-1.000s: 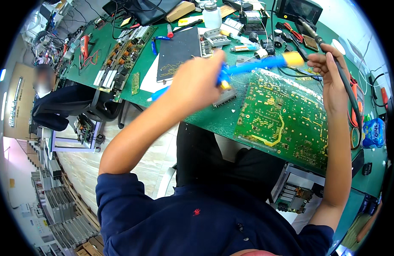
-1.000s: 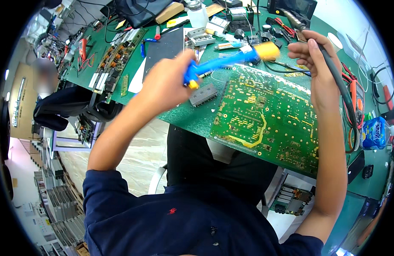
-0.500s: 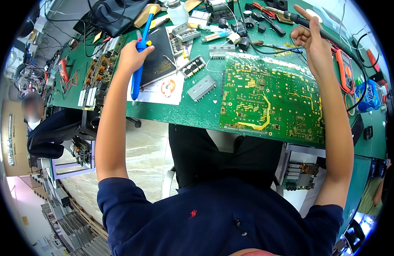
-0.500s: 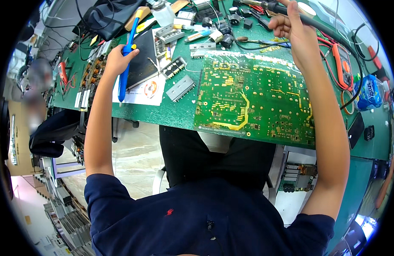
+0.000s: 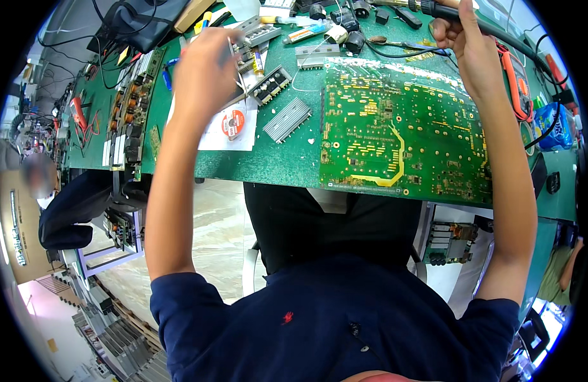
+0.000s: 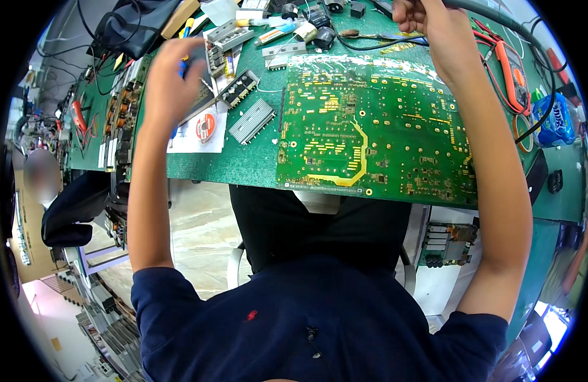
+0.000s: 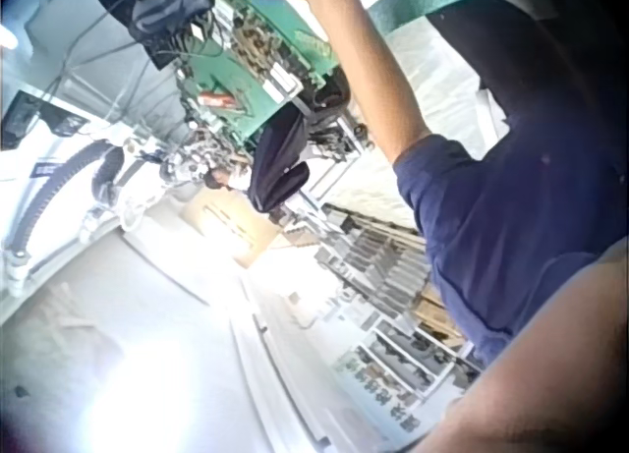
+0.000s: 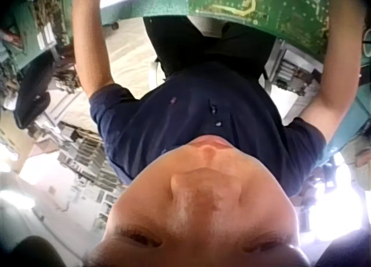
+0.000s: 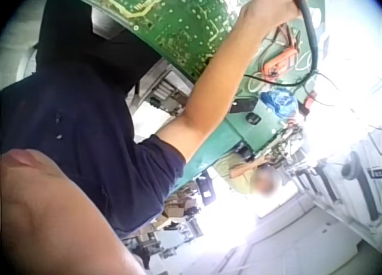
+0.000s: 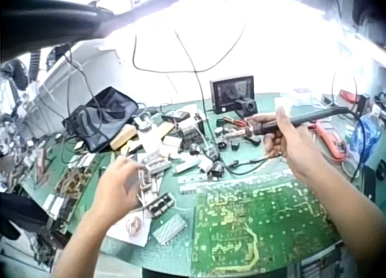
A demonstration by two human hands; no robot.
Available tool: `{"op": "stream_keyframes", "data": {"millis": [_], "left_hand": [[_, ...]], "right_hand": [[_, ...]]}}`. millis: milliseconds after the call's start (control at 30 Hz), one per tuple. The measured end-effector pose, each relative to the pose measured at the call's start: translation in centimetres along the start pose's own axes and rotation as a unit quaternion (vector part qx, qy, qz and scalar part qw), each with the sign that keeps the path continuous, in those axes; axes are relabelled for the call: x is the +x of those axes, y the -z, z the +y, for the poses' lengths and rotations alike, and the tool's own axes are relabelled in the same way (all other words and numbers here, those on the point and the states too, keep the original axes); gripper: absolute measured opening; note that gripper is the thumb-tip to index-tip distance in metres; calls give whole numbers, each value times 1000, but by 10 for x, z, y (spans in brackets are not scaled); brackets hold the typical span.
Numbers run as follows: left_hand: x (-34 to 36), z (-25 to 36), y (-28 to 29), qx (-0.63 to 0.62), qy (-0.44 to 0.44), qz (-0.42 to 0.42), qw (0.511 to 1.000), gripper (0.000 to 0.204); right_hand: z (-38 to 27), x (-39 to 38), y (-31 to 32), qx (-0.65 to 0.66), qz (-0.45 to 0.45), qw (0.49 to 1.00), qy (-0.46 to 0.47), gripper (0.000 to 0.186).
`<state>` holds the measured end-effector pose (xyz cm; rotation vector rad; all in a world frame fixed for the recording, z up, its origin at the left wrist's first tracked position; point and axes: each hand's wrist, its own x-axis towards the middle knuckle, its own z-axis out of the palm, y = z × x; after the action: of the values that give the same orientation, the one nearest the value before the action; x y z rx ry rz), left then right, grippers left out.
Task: The person is soldering electronic components onto a large green circuit board using a soldering iron and wire, and uses a blue desoldering pump to remove excess solder.
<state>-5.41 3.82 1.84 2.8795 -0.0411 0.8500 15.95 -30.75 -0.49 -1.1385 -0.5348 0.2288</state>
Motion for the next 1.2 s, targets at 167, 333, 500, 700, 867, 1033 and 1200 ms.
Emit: {"op": "stream_keyframes", "data": {"millis": [167, 333, 500, 700, 867, 1033, 1200], "left_hand": [[-21, 55, -14, -109, -92, -184, 973, 23], [-17, 48, -21, -106, -54, -191, 974, 21], [-10, 37, -23, -109, -63, -171, 977, 18], [0, 38, -12, -143, 23, -54, 988, 12], [21, 63, -22, -287, -43, -61, 955, 6], [21, 58, -39, -348, -57, -81, 932, 9], [12, 62, -43, -347, -82, -99, 929, 14]], "right_hand": [[-29, -21, -57, -203, 26, 979, -3, 56], [-32, -26, -68, -218, 32, 975, 5, 56], [-31, -25, -63, -205, 31, 978, -1, 50], [-32, -24, -63, -187, 95, 978, -10, 33], [-37, -21, -58, -249, 113, 961, -42, 33], [-28, -25, -65, -281, 109, 953, -28, 34], [-28, -29, -63, -273, 66, 952, -120, 29]]}}
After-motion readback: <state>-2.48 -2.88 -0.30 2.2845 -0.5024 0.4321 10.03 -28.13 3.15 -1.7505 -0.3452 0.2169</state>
